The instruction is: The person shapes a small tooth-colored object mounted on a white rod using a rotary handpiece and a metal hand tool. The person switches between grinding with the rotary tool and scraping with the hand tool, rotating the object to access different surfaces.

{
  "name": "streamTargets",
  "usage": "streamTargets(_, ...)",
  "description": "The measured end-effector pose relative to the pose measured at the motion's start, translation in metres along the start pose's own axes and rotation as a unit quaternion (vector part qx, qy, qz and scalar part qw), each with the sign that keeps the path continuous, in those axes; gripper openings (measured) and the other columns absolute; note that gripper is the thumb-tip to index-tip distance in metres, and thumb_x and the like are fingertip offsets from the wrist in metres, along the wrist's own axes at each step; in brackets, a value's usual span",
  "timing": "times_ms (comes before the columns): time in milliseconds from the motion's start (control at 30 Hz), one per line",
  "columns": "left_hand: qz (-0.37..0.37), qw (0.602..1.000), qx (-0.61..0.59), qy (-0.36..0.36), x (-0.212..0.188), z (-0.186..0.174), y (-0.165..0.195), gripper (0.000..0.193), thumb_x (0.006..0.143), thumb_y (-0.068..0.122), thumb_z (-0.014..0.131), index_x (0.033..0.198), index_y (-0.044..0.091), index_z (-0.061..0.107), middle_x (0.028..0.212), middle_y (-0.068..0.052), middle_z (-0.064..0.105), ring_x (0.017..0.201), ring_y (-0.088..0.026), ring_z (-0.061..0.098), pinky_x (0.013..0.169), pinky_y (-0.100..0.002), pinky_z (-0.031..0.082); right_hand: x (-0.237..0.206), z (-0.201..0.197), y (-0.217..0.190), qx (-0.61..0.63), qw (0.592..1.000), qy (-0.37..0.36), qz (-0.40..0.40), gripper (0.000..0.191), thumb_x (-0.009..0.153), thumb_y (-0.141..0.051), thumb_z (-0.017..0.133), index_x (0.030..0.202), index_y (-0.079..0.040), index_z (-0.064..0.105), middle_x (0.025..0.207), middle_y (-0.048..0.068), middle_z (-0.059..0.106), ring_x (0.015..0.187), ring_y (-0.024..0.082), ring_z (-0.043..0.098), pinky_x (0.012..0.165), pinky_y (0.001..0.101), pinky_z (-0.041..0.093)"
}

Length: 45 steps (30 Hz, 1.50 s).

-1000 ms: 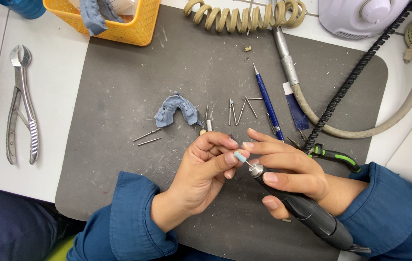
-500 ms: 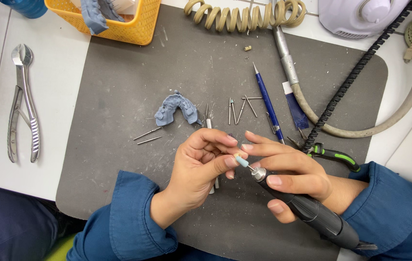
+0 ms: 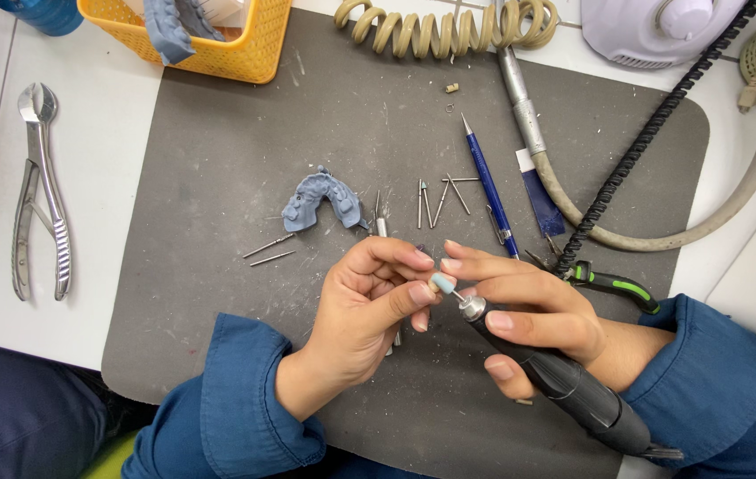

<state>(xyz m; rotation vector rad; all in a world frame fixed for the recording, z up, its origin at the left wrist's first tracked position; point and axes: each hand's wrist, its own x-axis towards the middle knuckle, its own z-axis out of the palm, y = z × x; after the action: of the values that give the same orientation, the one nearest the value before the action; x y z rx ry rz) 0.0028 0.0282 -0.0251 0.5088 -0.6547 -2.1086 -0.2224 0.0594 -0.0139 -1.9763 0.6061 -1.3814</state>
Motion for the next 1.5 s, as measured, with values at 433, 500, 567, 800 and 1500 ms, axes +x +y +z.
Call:
streamTargets(433,-0.043,0.998,-0.042,0.002,0.0005,0.0010,0.0030,0.016,0.104,0.000,0.066,0.119,0.002,0.063,0.113,-0.016,0.074,0.088,-0.014,0.068,0.069,-0.024,0.057,0.0042,0.0018,-0.0002,0.009,1.000,0.006,-0.009,0.039,0.100,-0.017,0.066,0.133,-0.009,0.047,0.123,0.021,0.058,0.129,0.046,0.062,0.114,0.0686,0.052)
streamTargets(500,-0.043,0.998,-0.050,0.000,0.0006,0.0009,0.0026,0.015,0.104,0.001,0.065,0.119,0.002,0.063,0.112,-0.017,0.074,0.091,-0.015,0.069,0.069,-0.024,0.057,0.0037,0.0012,-0.0001,0.007,1.000,0.006,-0.018,0.039,0.098,-0.017,0.066,0.132,-0.008,0.048,0.121,0.021,0.059,0.127,0.047,0.062,0.113,0.0682,0.052)
streamTargets(567,-0.046,0.998,-0.050,-0.002,0.0003,0.0006,0.0023,0.015,0.104,0.001,0.065,0.119,0.002,0.063,0.113,-0.017,0.074,0.093,-0.015,0.070,0.069,-0.024,0.057,0.0030,-0.0010,0.0008,-0.006,1.000,-0.015,-0.027,0.039,0.098,-0.016,0.066,0.131,-0.008,0.048,0.120,0.021,0.059,0.126,0.048,0.062,0.113,0.0680,0.052)
streamTargets(800,-0.035,0.999,-0.033,0.000,0.0011,0.0000,0.0013,0.018,0.105,-0.001,0.067,0.122,0.001,0.063,0.111,-0.018,0.073,0.091,-0.016,0.069,0.069,-0.024,0.057,-0.0027,-0.0008,0.0009,0.001,1.000,0.018,0.007,0.040,0.100,-0.017,0.067,0.133,-0.010,0.046,0.122,0.018,0.057,0.130,0.048,0.062,0.113,0.0636,0.056)
streamTargets(1500,0.054,0.992,0.114,-0.007,-0.0019,0.0052,0.0092,0.027,0.099,-0.006,0.068,0.123,-0.001,0.059,0.115,-0.016,0.070,0.110,-0.019,0.072,0.078,-0.027,0.064,-0.0006,-0.0037,0.0026,0.001,0.999,-0.017,-0.036,0.038,0.097,-0.017,0.067,0.129,-0.007,0.049,0.116,0.021,0.061,0.125,0.053,0.060,0.108,0.0625,0.057)
